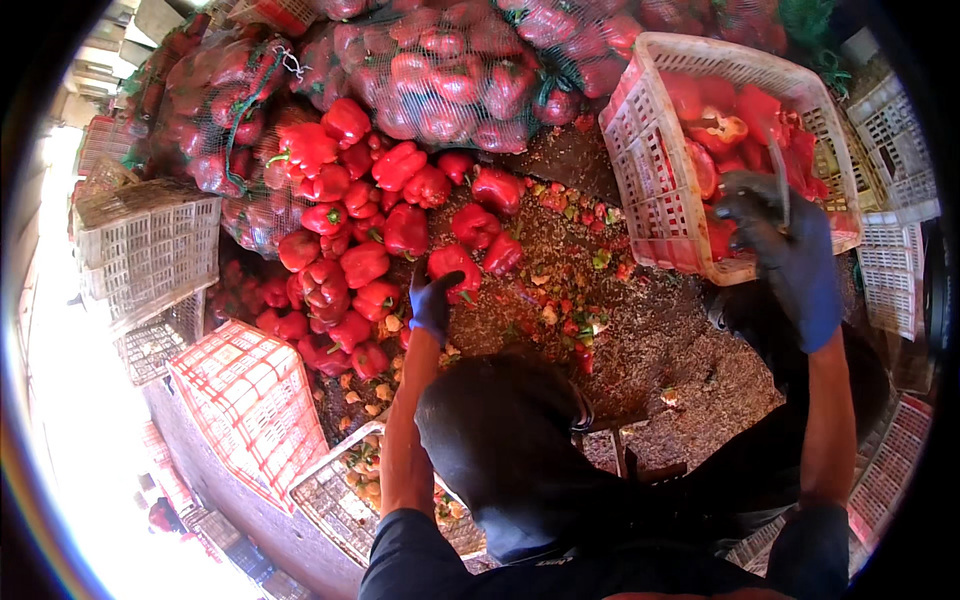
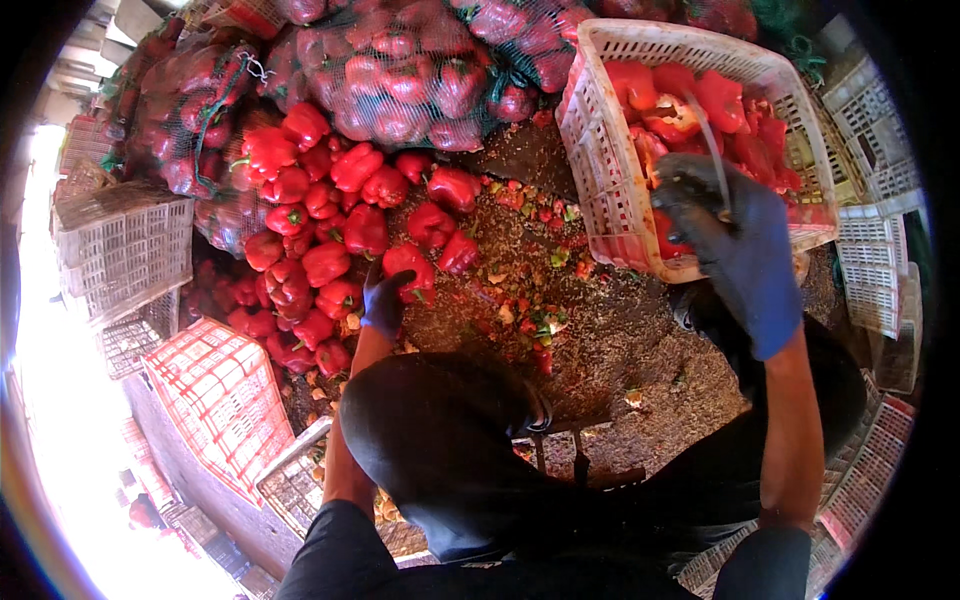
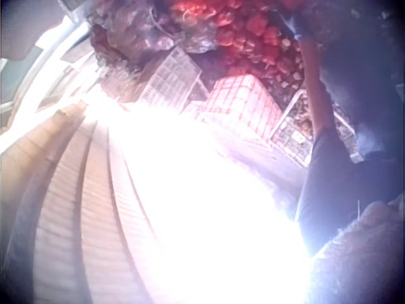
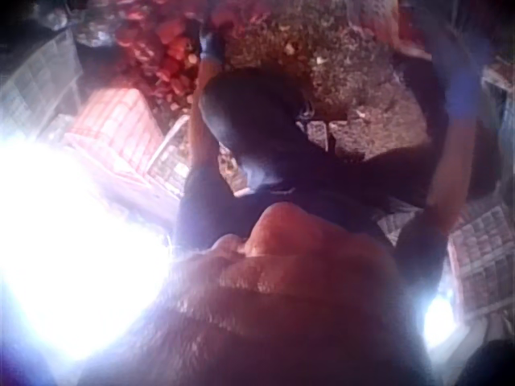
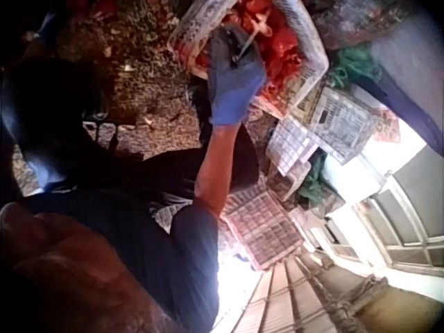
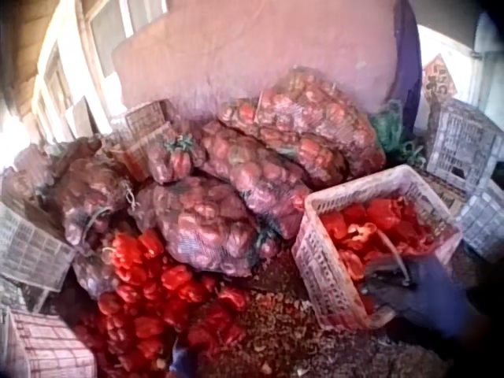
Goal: The person picks up bell peppers from a pile on the floor and uses a knife to cut away the stems and cores, placing the processed peppers into a plastic basket.
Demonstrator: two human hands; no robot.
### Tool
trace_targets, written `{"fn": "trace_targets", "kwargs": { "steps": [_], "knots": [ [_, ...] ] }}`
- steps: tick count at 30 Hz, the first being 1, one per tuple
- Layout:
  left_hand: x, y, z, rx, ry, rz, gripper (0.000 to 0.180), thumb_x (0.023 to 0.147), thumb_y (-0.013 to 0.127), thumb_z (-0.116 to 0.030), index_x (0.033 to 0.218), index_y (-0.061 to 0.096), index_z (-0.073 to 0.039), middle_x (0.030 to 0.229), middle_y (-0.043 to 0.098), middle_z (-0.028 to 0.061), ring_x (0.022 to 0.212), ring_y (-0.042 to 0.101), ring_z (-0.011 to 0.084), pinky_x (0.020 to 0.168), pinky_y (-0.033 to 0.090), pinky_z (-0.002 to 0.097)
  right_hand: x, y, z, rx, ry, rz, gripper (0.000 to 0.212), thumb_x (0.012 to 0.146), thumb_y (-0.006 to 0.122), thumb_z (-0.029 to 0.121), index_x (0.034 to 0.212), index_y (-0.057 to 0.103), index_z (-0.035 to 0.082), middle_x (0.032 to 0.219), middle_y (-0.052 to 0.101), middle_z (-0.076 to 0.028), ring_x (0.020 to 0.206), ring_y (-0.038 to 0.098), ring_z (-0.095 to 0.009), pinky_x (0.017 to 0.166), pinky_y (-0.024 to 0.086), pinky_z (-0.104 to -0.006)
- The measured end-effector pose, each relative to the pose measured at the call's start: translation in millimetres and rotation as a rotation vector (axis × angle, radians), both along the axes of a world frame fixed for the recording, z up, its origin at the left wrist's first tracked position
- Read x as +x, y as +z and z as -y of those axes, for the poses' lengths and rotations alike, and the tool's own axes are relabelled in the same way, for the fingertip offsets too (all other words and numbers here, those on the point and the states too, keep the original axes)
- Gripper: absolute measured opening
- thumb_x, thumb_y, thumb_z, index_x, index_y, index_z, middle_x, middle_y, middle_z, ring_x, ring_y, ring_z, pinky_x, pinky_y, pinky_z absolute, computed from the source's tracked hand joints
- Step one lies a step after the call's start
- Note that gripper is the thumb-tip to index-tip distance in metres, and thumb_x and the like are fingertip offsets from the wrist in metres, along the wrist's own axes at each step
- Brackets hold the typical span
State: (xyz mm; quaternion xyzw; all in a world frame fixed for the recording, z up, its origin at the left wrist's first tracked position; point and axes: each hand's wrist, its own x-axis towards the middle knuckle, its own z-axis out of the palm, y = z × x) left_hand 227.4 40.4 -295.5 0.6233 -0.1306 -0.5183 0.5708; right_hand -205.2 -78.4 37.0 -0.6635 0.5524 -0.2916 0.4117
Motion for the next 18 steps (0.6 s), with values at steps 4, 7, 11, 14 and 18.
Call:
{"fn": "trace_targets", "kwargs": {
  "steps": [4, 7, 11, 14, 18],
  "knots": [
    [-19.6, 90.4, 7.3, -0.369, -0.024, -0.485, 0.07, 0.079, 0.072, 0.009, 0.144, 0.051, -0.003, 0.134, 0.064, 0.0122, 0.12, 0.065, 0.03, 0.101, 0.056, 0.0445, 14.1, -0.2, -21.9, 0.113, 0.127, 0.096, 0.034, 0.1, 0.069, 0.022, 0.126, 0.068, 0.0, 0.103, 0.075, -0.009, 0.091, 0.071, -0.014, 0.076, 0.059, -0.0289],
    [-44.8, 184.9, 39.1, -0.537, -0.196, -0.44, 0.069, 0.081, 0.072, 0.001, 0.145, 0.049, -0.004, 0.137, 0.062, 0.0117, 0.127, 0.06, 0.0303, 0.109, 0.051, 0.0464, 21.8, -5.3, -33.9, 0.125, 0.237, 0.245, 0.039, 0.102, 0.067, 0.028, 0.128, 0.067, -0.001, 0.103, 0.075, -0.01, 0.089, 0.072, -0.015, 0.075, 0.059, -0.0289],
    [-87.7, 313.4, 48.8, -0.661, -0.328, -0.466, 0.072, 0.08, 0.074, 0.006, 0.147, 0.046, -0.005, 0.138, 0.06, 0.0124, 0.127, 0.061, 0.0317, 0.11, 0.051, 0.0462, 54.6, 16.3, -46.6, 0.131, 0.3, 0.459, 0.047, 0.105, 0.063, 0.037, 0.133, 0.064, 0.0, 0.101, 0.075, -0.011, 0.086, 0.072, -0.015, 0.07, 0.058, -0.029],
    [-138.8, 358.6, 60.2, -0.728, -0.476, -0.264, 0.079, 0.079, 0.078, 0.007, 0.148, 0.042, -0.006, 0.139, 0.059, 0.0135, 0.128, 0.06, 0.0312, 0.111, 0.05, 0.0467, 57.6, 38.0, -54.0, -0.037, 0.208, 0.47, 0.052, 0.106, 0.06, 0.041, 0.138, 0.061, 0.0, 0.095, 0.074, -0.011, 0.079, 0.07, -0.013, 0.065, 0.056, -0.0291],
    [-183.7, 361.2, 68.8, -0.852, -0.591, -0.061, 0.09, 0.078, 0.09, -0.007, 0.15, 0.038, -0.006, 0.14, 0.059, 0.0115, 0.129, 0.058, 0.0256, 0.11, 0.049, 0.0445, 33.7, 31.7, -53.3, -0.008, 0.099, 0.451, 0.056, 0.107, 0.057, 0.042, 0.145, 0.055, 0.0, 0.084, 0.07, -0.008, 0.067, 0.067, -0.01, 0.057, 0.052, -0.0286]
  ]
}}
